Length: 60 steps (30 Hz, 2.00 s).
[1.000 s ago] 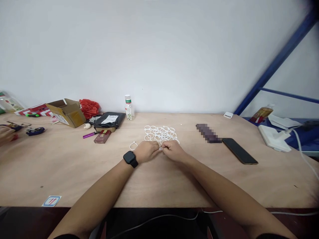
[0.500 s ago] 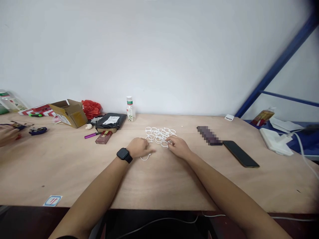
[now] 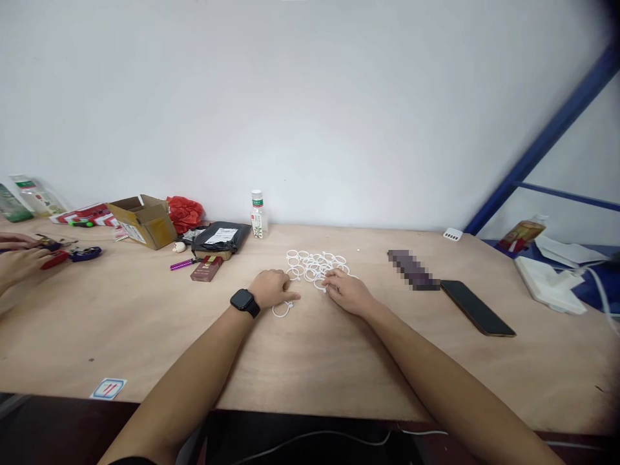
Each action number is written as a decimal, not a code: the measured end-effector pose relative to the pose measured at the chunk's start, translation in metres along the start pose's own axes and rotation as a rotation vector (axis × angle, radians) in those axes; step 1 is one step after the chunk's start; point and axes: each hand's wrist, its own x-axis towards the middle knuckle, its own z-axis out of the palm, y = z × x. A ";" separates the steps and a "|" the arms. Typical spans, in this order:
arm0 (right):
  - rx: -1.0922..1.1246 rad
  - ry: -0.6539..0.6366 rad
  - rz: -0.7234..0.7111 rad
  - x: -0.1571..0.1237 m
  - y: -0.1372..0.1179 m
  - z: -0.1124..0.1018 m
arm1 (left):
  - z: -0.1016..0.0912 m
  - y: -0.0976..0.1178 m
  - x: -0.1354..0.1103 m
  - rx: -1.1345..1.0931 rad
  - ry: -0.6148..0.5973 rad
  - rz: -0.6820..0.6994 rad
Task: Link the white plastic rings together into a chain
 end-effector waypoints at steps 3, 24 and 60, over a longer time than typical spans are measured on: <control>-0.033 -0.016 -0.020 0.000 -0.002 -0.001 | -0.002 0.003 0.000 -0.025 -0.031 -0.004; 0.420 0.155 -0.037 -0.002 -0.028 0.001 | -0.002 0.018 0.000 -0.087 0.133 0.152; 0.426 0.182 -0.005 0.003 -0.056 0.000 | 0.005 0.057 0.002 0.022 0.292 0.207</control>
